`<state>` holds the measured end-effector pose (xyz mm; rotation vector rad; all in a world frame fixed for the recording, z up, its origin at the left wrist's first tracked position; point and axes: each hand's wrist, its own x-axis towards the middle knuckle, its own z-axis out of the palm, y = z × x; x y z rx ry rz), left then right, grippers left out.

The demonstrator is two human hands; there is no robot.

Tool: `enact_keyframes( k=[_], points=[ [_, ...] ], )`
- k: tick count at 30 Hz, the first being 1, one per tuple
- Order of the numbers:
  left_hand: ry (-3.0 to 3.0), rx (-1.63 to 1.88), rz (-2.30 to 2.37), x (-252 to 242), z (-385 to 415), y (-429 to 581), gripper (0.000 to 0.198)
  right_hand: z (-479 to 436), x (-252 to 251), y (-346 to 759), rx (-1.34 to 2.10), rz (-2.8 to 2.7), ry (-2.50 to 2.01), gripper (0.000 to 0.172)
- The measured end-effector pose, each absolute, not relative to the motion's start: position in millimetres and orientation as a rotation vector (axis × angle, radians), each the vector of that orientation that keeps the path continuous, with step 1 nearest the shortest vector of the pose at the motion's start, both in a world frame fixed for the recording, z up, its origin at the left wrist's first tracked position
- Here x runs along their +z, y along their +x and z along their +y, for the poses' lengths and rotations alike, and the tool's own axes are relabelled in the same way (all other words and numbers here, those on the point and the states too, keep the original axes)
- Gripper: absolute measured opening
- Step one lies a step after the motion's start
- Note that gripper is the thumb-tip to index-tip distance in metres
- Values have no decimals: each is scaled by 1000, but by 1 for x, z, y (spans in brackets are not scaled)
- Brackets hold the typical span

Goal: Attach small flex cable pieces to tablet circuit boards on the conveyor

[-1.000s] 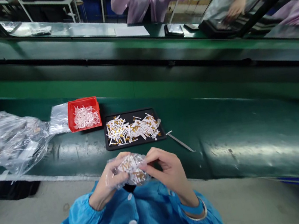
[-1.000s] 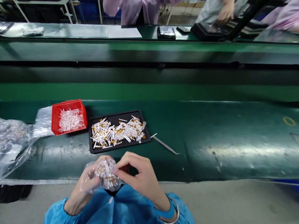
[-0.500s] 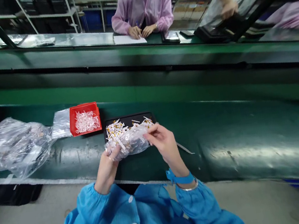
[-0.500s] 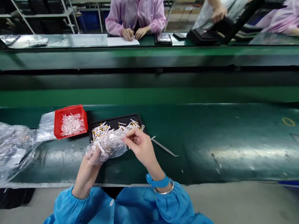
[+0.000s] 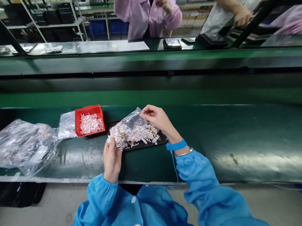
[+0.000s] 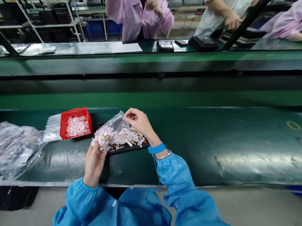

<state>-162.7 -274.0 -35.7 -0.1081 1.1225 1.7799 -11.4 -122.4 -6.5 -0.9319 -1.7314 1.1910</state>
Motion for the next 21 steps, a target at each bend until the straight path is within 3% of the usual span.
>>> enact_keyframes(
  k=[11, 21],
  points=[
    [-64, 1678, 1041, -16, -272, -166, 27, -96, 18, -35, 1200, -1874, -826, 13],
    [252, 1591, 1120, -32, -284, -181, 13, -97, 26, -33, 1354, -1831, -800, 14]
  ],
)
